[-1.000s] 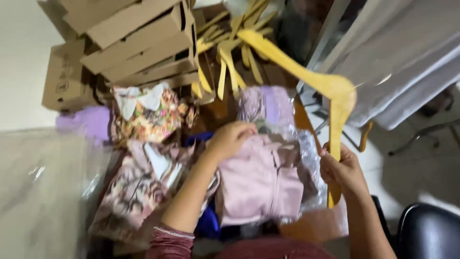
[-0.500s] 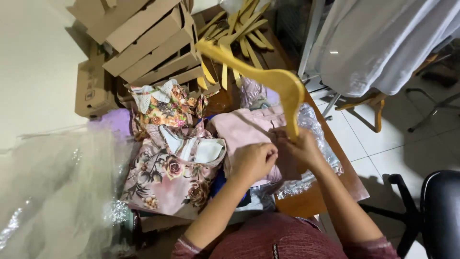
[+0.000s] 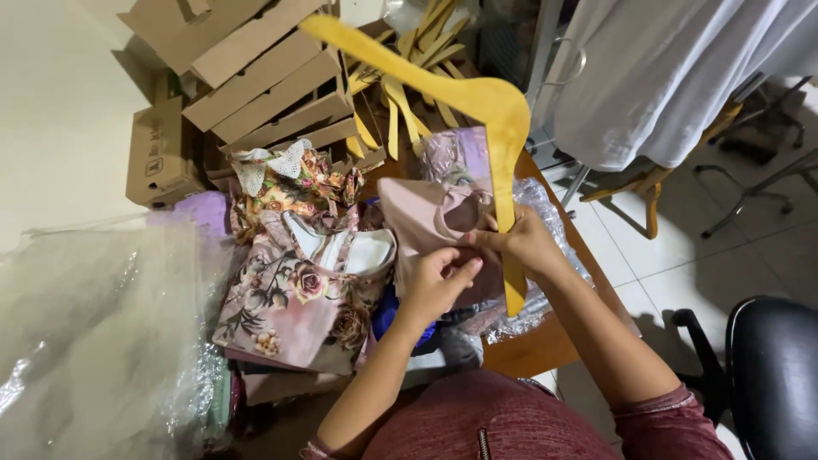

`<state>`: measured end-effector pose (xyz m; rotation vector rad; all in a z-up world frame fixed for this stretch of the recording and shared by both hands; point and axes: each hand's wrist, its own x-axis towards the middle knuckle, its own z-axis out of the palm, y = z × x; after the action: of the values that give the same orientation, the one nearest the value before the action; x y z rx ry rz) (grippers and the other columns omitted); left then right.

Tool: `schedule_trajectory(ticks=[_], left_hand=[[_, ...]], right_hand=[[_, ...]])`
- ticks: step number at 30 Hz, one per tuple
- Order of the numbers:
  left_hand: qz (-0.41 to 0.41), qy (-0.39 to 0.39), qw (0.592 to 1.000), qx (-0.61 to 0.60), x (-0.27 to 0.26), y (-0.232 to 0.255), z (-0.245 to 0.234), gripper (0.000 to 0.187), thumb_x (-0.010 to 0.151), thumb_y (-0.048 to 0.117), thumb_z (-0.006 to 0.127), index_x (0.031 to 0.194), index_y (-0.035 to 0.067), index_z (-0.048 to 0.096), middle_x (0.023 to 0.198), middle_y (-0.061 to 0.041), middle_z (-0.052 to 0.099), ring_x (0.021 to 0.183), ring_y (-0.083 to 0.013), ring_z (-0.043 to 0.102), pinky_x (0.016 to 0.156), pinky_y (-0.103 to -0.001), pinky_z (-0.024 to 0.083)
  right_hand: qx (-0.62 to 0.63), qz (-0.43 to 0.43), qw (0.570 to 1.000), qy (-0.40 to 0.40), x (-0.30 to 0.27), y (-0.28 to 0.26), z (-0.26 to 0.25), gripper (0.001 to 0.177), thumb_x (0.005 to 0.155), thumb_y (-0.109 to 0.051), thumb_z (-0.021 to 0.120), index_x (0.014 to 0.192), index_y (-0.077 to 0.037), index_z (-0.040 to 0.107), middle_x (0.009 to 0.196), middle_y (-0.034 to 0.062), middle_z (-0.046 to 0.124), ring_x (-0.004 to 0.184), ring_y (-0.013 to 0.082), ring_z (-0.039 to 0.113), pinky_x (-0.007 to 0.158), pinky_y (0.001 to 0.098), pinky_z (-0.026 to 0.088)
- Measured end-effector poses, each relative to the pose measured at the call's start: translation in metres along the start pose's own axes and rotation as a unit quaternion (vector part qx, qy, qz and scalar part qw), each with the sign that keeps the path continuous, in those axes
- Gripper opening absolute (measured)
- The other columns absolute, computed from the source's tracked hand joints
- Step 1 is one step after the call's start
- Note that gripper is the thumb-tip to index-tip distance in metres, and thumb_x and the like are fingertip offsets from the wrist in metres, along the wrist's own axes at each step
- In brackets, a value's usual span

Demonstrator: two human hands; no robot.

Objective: Unpacking various garments from plastic bags and putting a dress on a wooden hanger.

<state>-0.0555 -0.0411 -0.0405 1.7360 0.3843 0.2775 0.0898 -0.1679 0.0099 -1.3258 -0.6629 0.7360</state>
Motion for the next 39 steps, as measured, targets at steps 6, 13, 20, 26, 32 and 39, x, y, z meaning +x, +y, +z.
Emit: schedule_trajectory(ticks=[6,13,20,26,32,39], left_hand=[[-0.009,0.025,0.98,-0.198,-0.002,-0.013,-0.004,0.021,0.094,0.016,0.075,0.103,-0.004,0.074,0.082,0.0,0.07,0.068,-0.0045,0.061,0.06,-0.021,0.048],[0.009,0.061,0.979,-0.194,-0.021,0.002,-0.007,0.016,0.094,0.008,0.072,0.102,-0.006,0.075,0.089,-0.005,0.072,0.073,-0.0075,0.064,0.062,-0.023,0.054],[0.033,0.056,0.965,-0.254,-0.018,-0.003,-0.006,0.018,0.093,0.002,0.065,0.108,-0.004,0.073,0.097,-0.004,0.074,0.084,-0.0066,0.068,0.076,-0.021,0.057],[-0.009,0.034,0.967,-0.253,-0.013,-0.015,-0.005,0.014,0.094,0.003,0.067,0.106,-0.001,0.074,0.091,-0.001,0.066,0.076,-0.0064,0.058,0.067,-0.022,0.048],[0.0,-0.014,0.984,-0.176,-0.011,0.011,-0.008,0.012,0.087,0.005,0.071,0.097,0.001,0.076,0.09,-0.007,0.076,0.073,-0.0115,0.068,0.067,-0.026,0.057],[0.108,0.069,0.99,0.056,-0.019,0.023,-0.012,0.015,0.081,0.013,0.079,0.092,0.004,0.075,0.084,-0.009,0.078,0.074,-0.0194,0.076,0.071,-0.034,0.061]], right_hand=[[-0.116,-0.001,0.992,0.051,-0.016,-0.053,0.037,0.03,0.082,-0.003,0.082,0.069,-0.007,0.055,0.056,0.0013,0.06,0.046,0.0088,0.055,0.041,0.0258,0.04],[-0.148,-0.048,0.987,0.037,-0.019,-0.033,0.047,0.032,0.086,-0.007,0.082,0.072,-0.006,0.054,0.058,-0.0005,0.058,0.049,0.0054,0.052,0.043,0.0236,0.039],[-0.155,-0.019,0.987,0.024,-0.024,-0.045,0.054,0.027,0.084,-0.004,0.081,0.08,-0.006,0.055,0.072,0.0029,0.069,0.068,0.0087,0.067,0.05,0.0245,0.05],[-0.154,-0.001,0.988,0.017,-0.021,-0.044,0.048,0.026,0.081,0.002,0.08,0.085,-0.004,0.055,0.084,0.0105,0.075,0.087,0.0166,0.079,0.071,0.0252,0.065],[-0.263,-0.002,0.962,0.068,-0.023,-0.104,0.05,0.021,0.081,0.001,0.081,0.084,-0.007,0.062,0.085,0.01,0.076,0.078,0.0168,0.076,0.071,0.0294,0.062],[-0.121,-0.151,0.979,0.062,0.003,-0.132,0.04,0.038,0.084,0.007,0.079,0.08,-0.009,0.045,0.085,0.0044,0.066,0.091,0.0124,0.075,0.072,0.0268,0.06]])
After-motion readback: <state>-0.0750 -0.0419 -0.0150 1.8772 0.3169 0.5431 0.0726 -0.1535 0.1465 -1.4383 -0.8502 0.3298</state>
